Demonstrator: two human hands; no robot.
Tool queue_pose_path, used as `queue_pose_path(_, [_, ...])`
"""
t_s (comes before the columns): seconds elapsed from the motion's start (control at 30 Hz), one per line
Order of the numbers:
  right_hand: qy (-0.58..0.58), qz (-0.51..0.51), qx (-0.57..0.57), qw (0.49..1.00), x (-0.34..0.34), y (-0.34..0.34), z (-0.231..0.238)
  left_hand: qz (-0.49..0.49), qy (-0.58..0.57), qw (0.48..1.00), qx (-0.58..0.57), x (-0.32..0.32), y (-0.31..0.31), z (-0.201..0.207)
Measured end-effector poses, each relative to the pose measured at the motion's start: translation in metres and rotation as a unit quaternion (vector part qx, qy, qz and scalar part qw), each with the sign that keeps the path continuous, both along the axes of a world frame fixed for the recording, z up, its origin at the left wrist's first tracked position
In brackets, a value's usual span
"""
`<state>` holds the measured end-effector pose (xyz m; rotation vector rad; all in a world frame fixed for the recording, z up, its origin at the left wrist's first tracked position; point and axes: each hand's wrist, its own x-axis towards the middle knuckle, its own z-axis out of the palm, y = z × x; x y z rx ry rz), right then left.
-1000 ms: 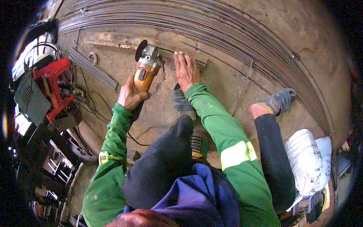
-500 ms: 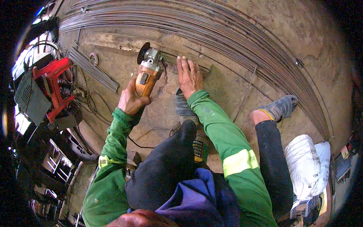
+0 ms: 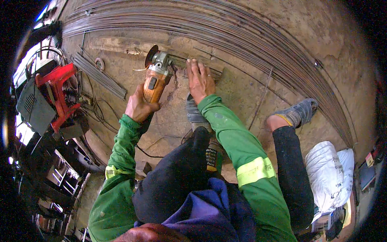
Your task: The person uses an angle grinder to cut through several metal rods while holding them against a wooden block on the floor.
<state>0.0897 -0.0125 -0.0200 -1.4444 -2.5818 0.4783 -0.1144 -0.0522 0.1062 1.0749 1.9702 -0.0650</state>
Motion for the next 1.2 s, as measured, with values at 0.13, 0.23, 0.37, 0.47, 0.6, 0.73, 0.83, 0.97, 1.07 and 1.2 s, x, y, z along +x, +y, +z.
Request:
queue_pose_path(0.13, [0.002,0.001,-0.002,1.0,0.001,0.001,-0.001,-0.023,0.009,1.0,-0.003,-0.001,0.003,0.001])
queue_pose_path(0.23, [0.009,-0.002,-0.009,1.0,0.0,0.002,0.002,-0.022,0.018,1.0,-0.011,0.0,0.005,0.001])
queue_pose_path(0.37, [0.014,-0.01,-0.006,1.0,0.0,0.0,-0.002,-0.04,0.011,0.999,-0.018,-0.002,0.007,0.0])
queue_pose_path(0.47, [0.014,-0.01,-0.014,1.0,-0.001,0.001,0.0,-0.043,0.009,0.999,0.0,-0.003,0.006,-0.002])
queue_pose_path(0.6, [0.001,0.001,-0.004,1.0,0.0,0.001,-0.001,-0.041,0.012,0.999,-0.014,-0.001,0.01,0.0])
queue_pose_path(0.73, [-0.009,0.003,-0.003,1.0,-0.002,0.0,0.0,-0.039,0.001,0.999,-0.009,-0.001,0.014,0.003])
queue_pose_path(0.83, [-0.016,0.0,-0.006,1.0,-0.001,0.0,0.0,-0.039,-0.01,0.999,-0.004,0.001,0.018,0.005])
queue_pose_path(0.97, [-0.03,0.012,0.0,0.999,-0.002,-0.001,0.003,-0.038,0.007,0.999,-0.016,0.001,0.017,0.006])
queue_pose_path(1.07, [-0.03,0.01,0.003,0.999,-0.001,0.0,0.005,-0.039,-0.002,0.999,-0.017,0.0,0.017,0.007])
queue_pose_path(1.2, [-0.035,0.013,0.011,0.999,0.0,0.002,0.006,-0.034,0.003,0.999,-0.026,0.003,0.019,0.009])
